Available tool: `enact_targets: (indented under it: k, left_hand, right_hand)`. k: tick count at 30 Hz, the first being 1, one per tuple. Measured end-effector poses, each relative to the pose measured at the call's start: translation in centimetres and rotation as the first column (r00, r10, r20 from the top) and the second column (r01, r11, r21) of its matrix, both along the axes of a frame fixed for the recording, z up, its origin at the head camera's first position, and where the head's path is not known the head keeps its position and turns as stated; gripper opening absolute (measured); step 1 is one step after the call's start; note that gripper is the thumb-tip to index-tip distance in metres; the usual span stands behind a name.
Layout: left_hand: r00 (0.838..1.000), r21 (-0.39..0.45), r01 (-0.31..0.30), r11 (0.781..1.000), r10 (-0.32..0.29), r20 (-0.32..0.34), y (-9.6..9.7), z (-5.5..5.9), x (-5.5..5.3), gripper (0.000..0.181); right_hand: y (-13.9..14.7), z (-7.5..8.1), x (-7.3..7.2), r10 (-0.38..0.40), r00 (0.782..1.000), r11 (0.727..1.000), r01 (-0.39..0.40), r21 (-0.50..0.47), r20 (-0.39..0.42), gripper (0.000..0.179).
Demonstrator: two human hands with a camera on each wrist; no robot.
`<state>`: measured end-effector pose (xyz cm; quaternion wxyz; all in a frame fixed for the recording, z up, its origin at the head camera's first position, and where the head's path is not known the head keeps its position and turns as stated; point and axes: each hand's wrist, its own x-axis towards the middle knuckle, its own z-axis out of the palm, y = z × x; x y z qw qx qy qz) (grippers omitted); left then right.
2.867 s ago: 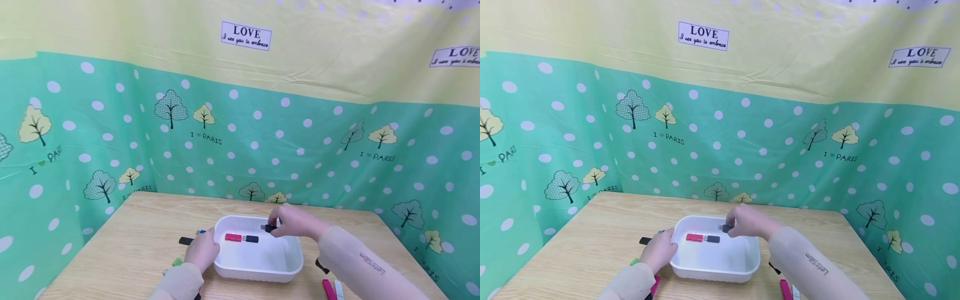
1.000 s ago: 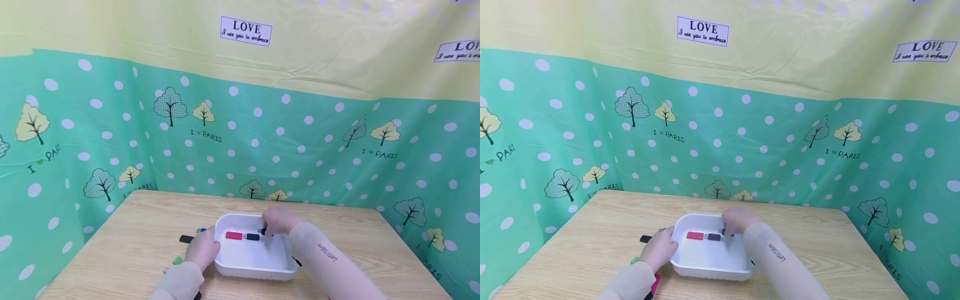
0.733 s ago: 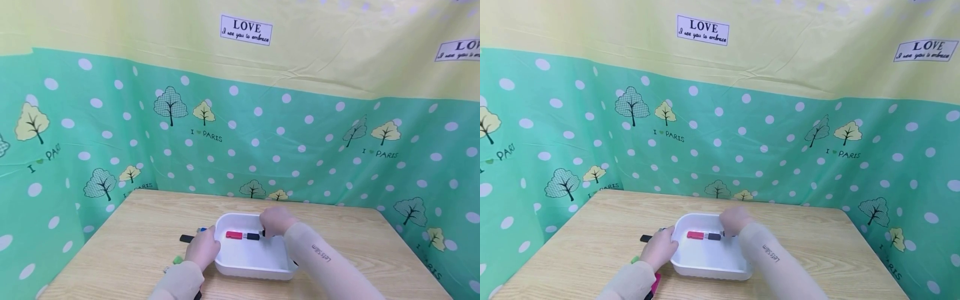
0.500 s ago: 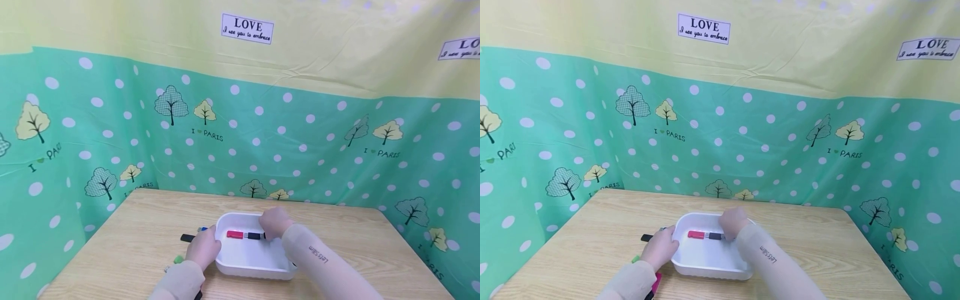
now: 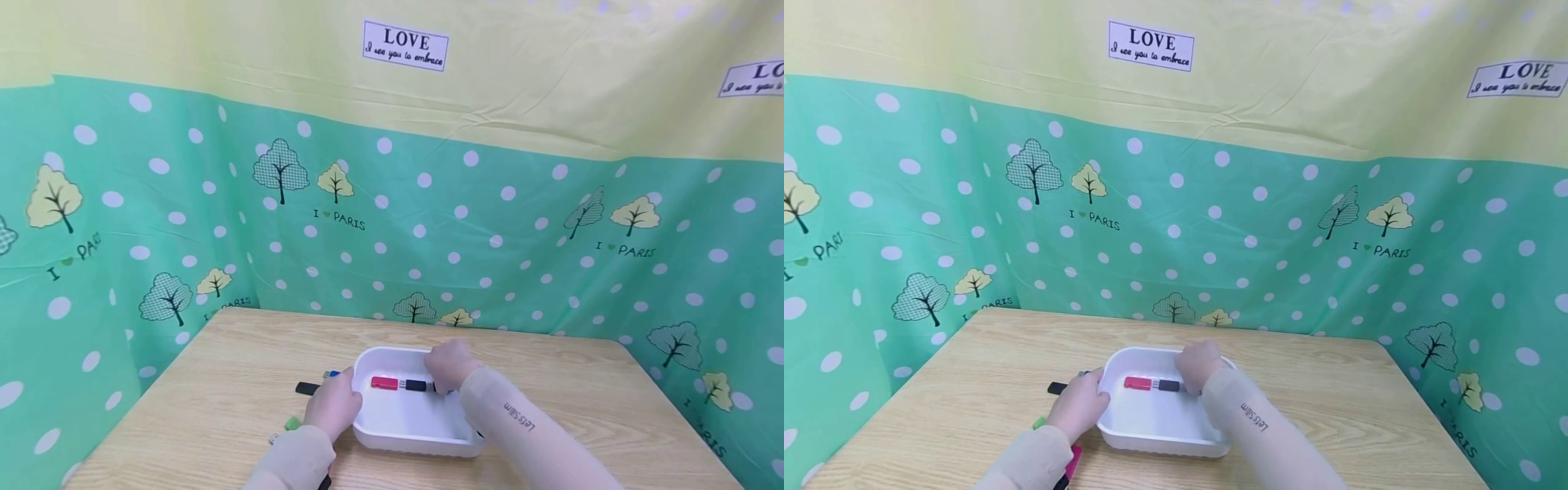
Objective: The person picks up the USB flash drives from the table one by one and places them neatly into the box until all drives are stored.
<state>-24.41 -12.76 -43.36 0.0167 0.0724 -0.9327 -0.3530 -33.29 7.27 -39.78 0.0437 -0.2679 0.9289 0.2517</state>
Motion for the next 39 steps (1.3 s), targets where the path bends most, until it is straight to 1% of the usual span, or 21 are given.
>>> enact_targets:
  k: [5, 9, 13, 19, 28, 33, 39]
  left_hand:
    - [1.000, -0.007, 0.006, 1.000, -0.006, -0.010, 0.0, 0.2, 0.1, 0.049]
    - [1.000, 0.002, -0.003, 1.000, 0.003, -0.007, 0.1, 0.1, 0.1, 0.048]
    - [1.000, 0.003, -0.007, 1.000, 0.007, -0.006, 0.1, 0.0, 0.0, 0.048]
    - [1.000, -0.009, 0.001, 1.000, -0.001, -0.014, 0.0, 0.0, -0.1, 0.049]
    - [1.000, -0.014, 0.003, 1.000, -0.004, -0.022, 0.1, 0.1, 0.0, 0.047]
    - [1.000, -0.013, 0.002, 1.000, -0.002, -0.028, 0.1, 0.2, 0.1, 0.047]
    - [1.000, -0.004, -0.003, 1.000, 0.003, -0.017, 0.2, 0.0, 0.1, 0.048]
  right_hand:
    - [0.1, -0.3, -0.1, -0.007, 1.000, 1.000, 0.008, -0.024, 0.012, 0.006]
    - [0.0, -0.6, -0.2, -0.017, 1.000, 1.000, 0.017, -0.023, 0.016, 0.006]
    - [-0.1, -0.9, -0.3, -0.025, 1.000, 1.000, 0.025, -0.015, 0.014, 0.005]
    - [-0.2, -1.1, -0.3, -0.020, 1.000, 1.000, 0.020, 0.016, -0.013, 0.006]
    - [-0.3, -0.9, -0.1, -0.027, 0.999, 0.999, 0.028, 0.027, -0.025, 0.006]
    - [-0.4, -0.6, 0.1, -0.023, 0.999, 0.999, 0.025, 0.049, -0.042, 0.005]
    - [-0.4, -0.6, 0.2, -0.018, 0.998, 0.998, 0.021, 0.066, -0.054, 0.007]
